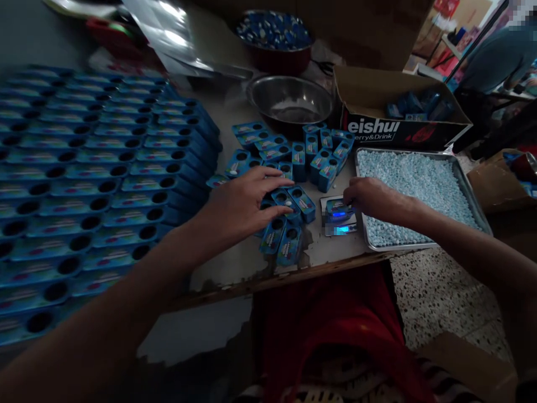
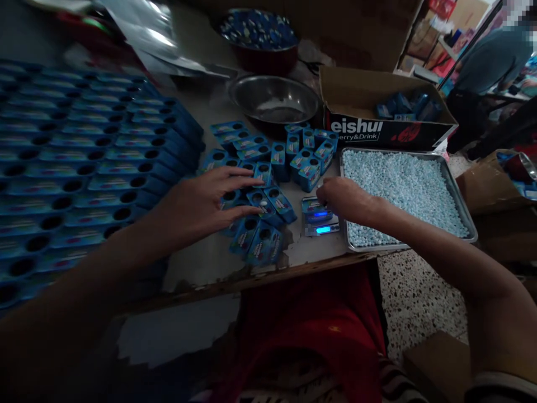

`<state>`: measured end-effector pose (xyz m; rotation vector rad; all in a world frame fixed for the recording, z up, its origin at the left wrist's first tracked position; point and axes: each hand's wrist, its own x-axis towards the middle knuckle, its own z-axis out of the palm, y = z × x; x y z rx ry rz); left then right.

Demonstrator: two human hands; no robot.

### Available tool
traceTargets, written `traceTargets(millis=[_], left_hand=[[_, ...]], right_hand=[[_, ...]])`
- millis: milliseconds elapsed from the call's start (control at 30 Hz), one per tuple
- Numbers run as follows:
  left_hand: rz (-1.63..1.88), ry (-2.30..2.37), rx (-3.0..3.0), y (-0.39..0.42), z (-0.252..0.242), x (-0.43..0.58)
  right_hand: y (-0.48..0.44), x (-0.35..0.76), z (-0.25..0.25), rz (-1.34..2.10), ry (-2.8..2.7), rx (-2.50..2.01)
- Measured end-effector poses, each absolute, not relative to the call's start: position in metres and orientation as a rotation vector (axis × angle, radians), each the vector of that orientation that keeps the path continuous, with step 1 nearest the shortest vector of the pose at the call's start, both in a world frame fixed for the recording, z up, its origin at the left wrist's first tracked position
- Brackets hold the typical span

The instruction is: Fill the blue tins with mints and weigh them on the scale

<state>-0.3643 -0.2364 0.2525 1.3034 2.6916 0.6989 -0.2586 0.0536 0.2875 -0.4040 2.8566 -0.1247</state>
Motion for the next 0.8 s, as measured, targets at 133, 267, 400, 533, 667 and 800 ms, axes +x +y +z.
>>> traceTargets(millis=[133, 267, 400, 533, 667, 800], left_hand=[[0.678, 2.680, 1.311, -0.234, 0.264, -0.360], [0.585, 2.695, 1.294, -0.228, 0.266, -0.359], [0.539, 2.705, 1.282, -0.223, 0.264, -0.359], [0.578, 2.719, 1.304, -0.227, 0.266, -0.364], [0.701, 2.755, 1.390, -0.246, 0.264, -0.370], [0.728, 2.807, 1.347, -0.265, 0.251, -0.374]], right_hand=[[0.059, -0.260, 0.282, -0.268, 2.885, -0.321], [0.056, -0.258, 0.281, -0.434, 2.906, -0.293], [0.067, -0.258, 0.282, -0.497, 3.057, -0.258], [0.106, -0.280, 0.267, -0.310, 3.187, -0.151], [0.124, -0.313, 0.231, -0.160, 3.001, -0.287], [0.109, -0.336, 0.199, -0.010, 2.788, -0.527]])
